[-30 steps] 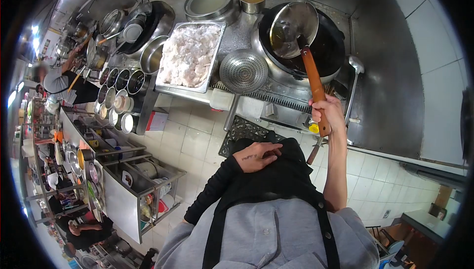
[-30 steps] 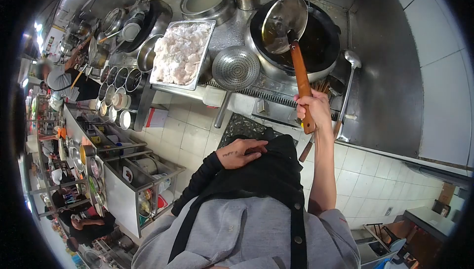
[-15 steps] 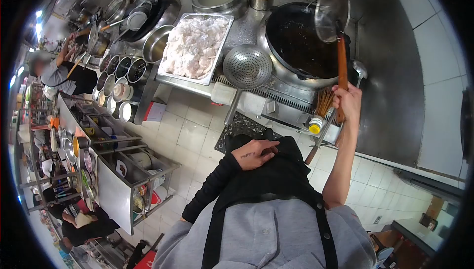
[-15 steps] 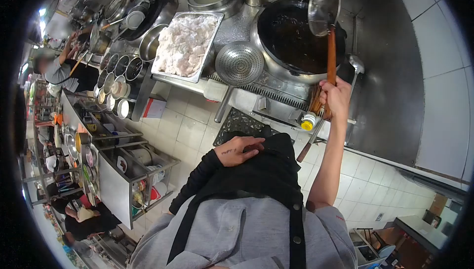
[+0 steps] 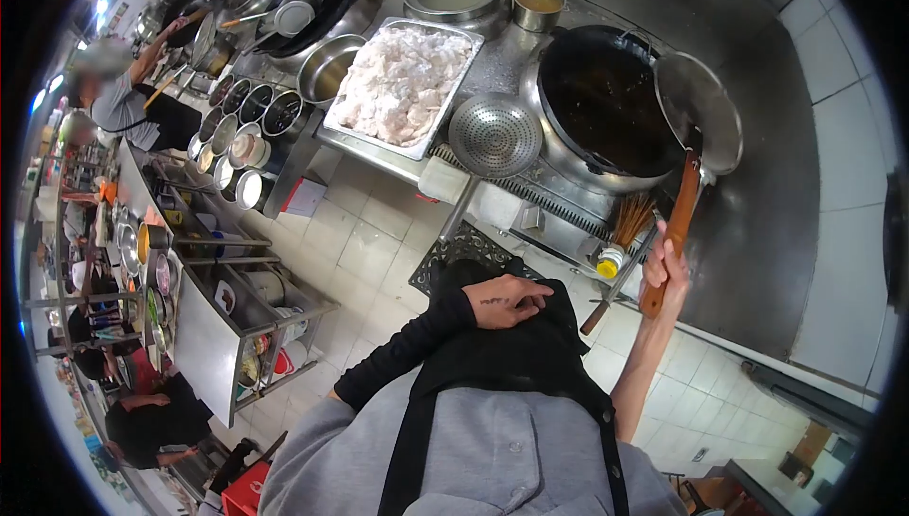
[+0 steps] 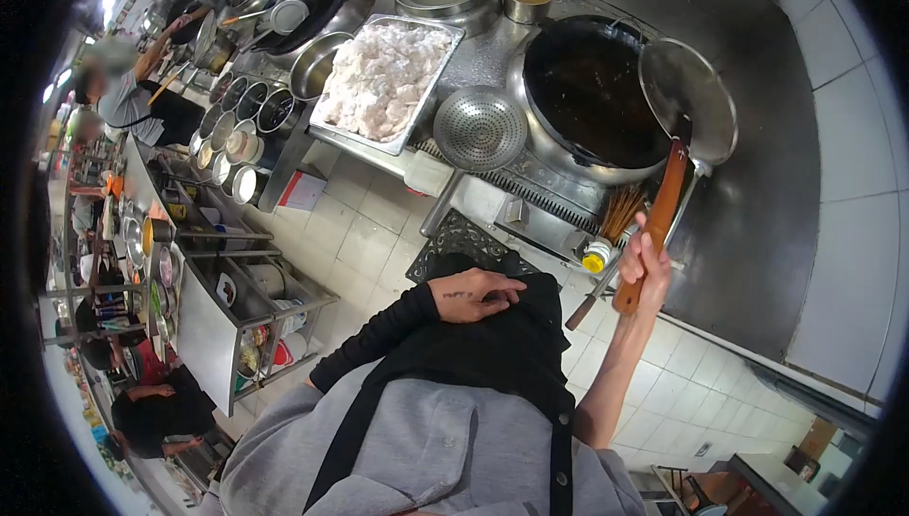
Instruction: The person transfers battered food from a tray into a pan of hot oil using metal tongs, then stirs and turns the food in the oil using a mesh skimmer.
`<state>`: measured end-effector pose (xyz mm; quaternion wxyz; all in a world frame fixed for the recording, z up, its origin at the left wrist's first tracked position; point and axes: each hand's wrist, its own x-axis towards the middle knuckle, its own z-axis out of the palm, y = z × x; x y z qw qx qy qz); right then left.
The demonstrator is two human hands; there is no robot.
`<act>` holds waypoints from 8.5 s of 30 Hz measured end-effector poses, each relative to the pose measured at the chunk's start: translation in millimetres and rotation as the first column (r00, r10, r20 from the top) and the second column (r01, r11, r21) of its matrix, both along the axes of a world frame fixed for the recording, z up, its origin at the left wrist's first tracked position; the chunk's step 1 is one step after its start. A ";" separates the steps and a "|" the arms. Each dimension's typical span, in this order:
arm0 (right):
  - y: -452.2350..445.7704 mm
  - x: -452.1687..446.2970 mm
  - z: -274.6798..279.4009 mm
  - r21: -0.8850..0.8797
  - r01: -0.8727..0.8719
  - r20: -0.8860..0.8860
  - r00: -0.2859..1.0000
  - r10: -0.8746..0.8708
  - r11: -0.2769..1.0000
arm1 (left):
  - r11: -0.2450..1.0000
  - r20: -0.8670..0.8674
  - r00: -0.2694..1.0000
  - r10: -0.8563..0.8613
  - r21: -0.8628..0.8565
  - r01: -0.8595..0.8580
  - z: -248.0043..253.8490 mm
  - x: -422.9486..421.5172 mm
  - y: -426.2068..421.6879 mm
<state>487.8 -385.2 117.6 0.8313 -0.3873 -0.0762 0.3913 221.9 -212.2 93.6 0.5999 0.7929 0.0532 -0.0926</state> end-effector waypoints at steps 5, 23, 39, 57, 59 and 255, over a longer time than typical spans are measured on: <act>24.5 -43.1 -24.5 0.388 -0.012 -0.329 0.932 0.150 0.922 | 0.986 0.105 0.994 0.040 -0.167 -0.022 13.0 9.1 -1.5; 214.3 -215.5 77.0 -0.119 -0.619 0.525 0.624 0.578 0.776 | 0.278 -0.166 0.698 0.697 -0.834 -0.476 125.4 -104.6 77.6; 196.1 -269.1 34.7 -0.610 -0.527 0.481 0.348 0.805 0.592 | 0.151 -0.109 0.267 0.958 -0.599 -0.786 12.3 -270.0 235.4; 156.1 -302.8 -83.8 -0.841 -0.344 0.400 0.124 0.908 0.417 | -0.133 -0.335 0.116 0.935 -0.635 -0.761 -128.8 -360.1 267.7; 129.2 -285.3 -129.0 -0.889 -0.290 0.336 0.110 0.935 0.354 | -0.294 -0.387 0.036 0.921 -0.756 -0.585 -139.2 -366.2 257.2; 94.8 -0.3 40.5 -0.532 0.593 0.844 0.314 0.435 0.604 | 0.808 -0.160 0.895 0.416 -0.388 -0.444 -15.2 -3.3 49.2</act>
